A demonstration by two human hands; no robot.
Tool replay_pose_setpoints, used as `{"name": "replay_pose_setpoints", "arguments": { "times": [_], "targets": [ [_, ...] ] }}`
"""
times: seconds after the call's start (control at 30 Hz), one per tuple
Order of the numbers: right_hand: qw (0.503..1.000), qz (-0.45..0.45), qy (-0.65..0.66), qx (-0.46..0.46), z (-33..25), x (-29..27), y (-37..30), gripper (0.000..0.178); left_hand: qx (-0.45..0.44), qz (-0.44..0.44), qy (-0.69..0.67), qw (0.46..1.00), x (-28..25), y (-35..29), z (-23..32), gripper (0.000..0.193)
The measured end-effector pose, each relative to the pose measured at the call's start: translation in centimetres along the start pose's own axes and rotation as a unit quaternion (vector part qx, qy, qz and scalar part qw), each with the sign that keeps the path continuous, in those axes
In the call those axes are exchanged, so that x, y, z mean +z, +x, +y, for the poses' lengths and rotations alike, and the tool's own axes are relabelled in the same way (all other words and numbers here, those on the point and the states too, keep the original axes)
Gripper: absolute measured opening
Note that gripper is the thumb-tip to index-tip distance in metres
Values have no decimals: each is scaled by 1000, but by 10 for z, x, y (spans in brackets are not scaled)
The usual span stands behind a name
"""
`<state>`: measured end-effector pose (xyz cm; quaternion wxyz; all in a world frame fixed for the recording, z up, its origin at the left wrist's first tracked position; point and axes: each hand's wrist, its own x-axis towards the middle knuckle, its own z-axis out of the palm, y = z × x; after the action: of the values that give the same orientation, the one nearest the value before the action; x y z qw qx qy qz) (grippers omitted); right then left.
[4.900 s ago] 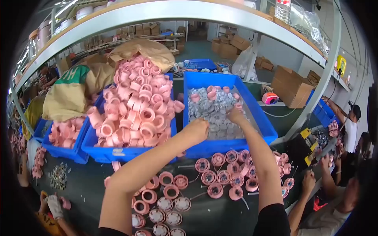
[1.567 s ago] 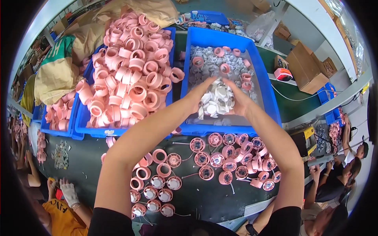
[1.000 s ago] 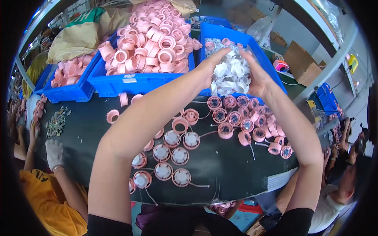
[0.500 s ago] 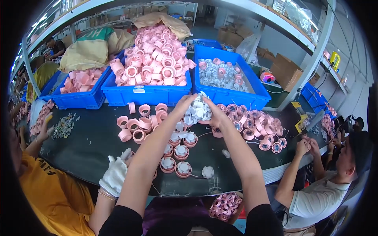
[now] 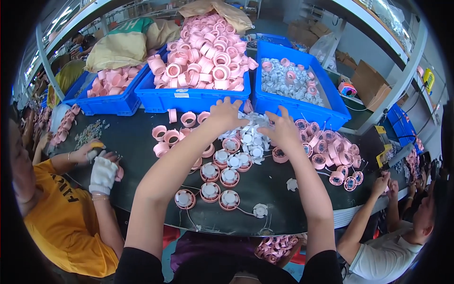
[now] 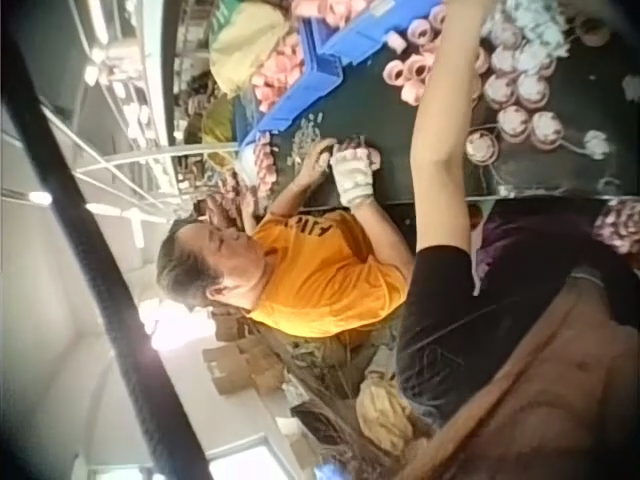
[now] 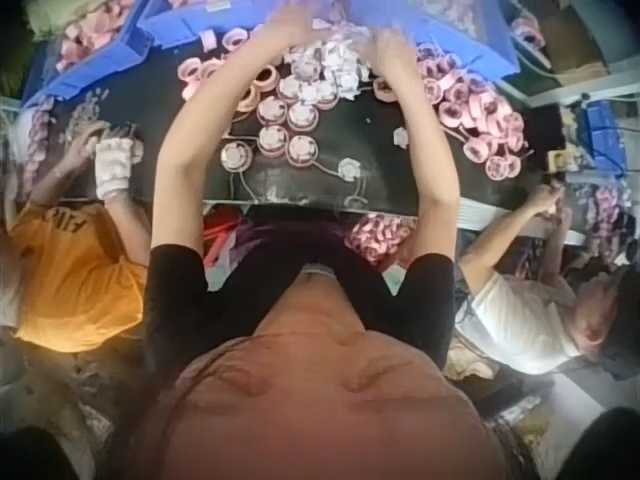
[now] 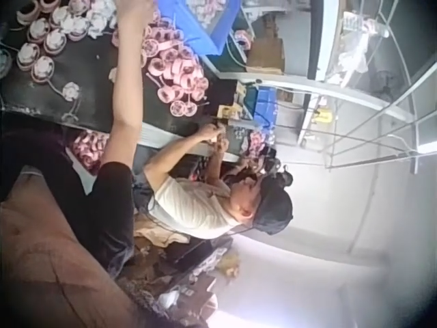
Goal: The person assembles small plastic components by hand, inserting white parts into pink rings at a factory workbench.
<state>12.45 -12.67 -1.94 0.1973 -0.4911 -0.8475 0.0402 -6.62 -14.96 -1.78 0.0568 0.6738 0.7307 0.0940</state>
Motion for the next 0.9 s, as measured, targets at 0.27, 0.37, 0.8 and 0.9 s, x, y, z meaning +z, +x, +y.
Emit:
{"name": "replay_pose_setpoints", "arguments": {
  "times": [0.27,0.37,0.8,0.9],
  "targets": [
    [936,-131,139,-297,-34,31,-44,39,38,155,41,986,-37,-140,-14,39],
    [940,-126,126,-291,-40,34,-47,35,47,202,-15,978,-20,-206,-27,36],
    [961,167,39,-216,-37,25,-61,34,38,243,-69,967,25,-271,-46,66],
    [941,-38,171,-290,-62,23,-109,71,131,188,-36,973,39,-250,-37,73]
  ]
}}
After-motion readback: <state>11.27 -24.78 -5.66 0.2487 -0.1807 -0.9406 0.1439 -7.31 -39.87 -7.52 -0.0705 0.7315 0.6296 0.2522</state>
